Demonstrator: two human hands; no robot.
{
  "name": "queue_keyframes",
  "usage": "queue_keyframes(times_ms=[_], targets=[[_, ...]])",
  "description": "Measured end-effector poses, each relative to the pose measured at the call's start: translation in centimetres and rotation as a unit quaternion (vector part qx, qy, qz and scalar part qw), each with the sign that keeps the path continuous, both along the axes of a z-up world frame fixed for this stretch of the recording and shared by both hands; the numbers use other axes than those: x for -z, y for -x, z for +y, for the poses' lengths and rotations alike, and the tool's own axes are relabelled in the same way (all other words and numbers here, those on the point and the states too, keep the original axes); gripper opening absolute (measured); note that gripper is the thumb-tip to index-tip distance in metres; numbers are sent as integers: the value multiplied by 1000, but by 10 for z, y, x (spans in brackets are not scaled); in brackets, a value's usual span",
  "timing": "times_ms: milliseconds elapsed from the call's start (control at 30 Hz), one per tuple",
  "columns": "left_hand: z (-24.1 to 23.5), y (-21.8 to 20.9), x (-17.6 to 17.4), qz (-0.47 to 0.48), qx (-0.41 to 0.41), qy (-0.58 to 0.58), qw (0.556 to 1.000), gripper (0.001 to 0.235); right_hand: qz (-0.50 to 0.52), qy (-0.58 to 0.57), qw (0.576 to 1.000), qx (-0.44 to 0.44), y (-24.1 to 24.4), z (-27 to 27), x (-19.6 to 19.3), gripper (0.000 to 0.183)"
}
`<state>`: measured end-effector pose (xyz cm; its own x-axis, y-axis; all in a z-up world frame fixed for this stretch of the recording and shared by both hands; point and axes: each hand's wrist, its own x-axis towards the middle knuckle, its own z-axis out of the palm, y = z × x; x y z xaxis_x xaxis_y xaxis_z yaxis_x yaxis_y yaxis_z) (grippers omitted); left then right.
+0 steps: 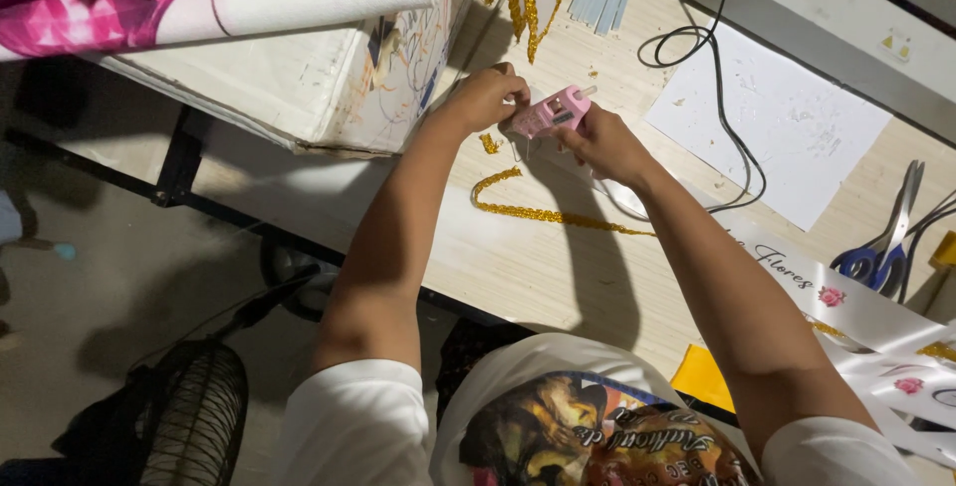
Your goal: The person uses a hot glue gun to attach a gold tinsel trim to the edges of a white satin sash. They apply glue, press the trim into place, and use scissors to cut the trim to size. The person repeats this process for both sides of the sash.
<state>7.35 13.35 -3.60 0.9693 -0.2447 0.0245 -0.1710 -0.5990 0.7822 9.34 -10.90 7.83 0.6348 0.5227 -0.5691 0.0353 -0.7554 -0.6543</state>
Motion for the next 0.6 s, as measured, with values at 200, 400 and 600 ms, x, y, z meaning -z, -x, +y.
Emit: queue_keyframes(times_ms=[200, 400, 600], targets=[[1, 0, -2, 0, 6, -12, 1000, 19, 0, 2, 1000, -2, 0, 0, -2, 29], [-3, 3, -20, 58, -14, -9, 998, 20, 11, -2, 1000, 6, 0, -5, 0, 28], [-1, 3, -24, 59, 1, 4, 998, 23, 18, 7, 1000, 15, 1, -13, -7, 28]])
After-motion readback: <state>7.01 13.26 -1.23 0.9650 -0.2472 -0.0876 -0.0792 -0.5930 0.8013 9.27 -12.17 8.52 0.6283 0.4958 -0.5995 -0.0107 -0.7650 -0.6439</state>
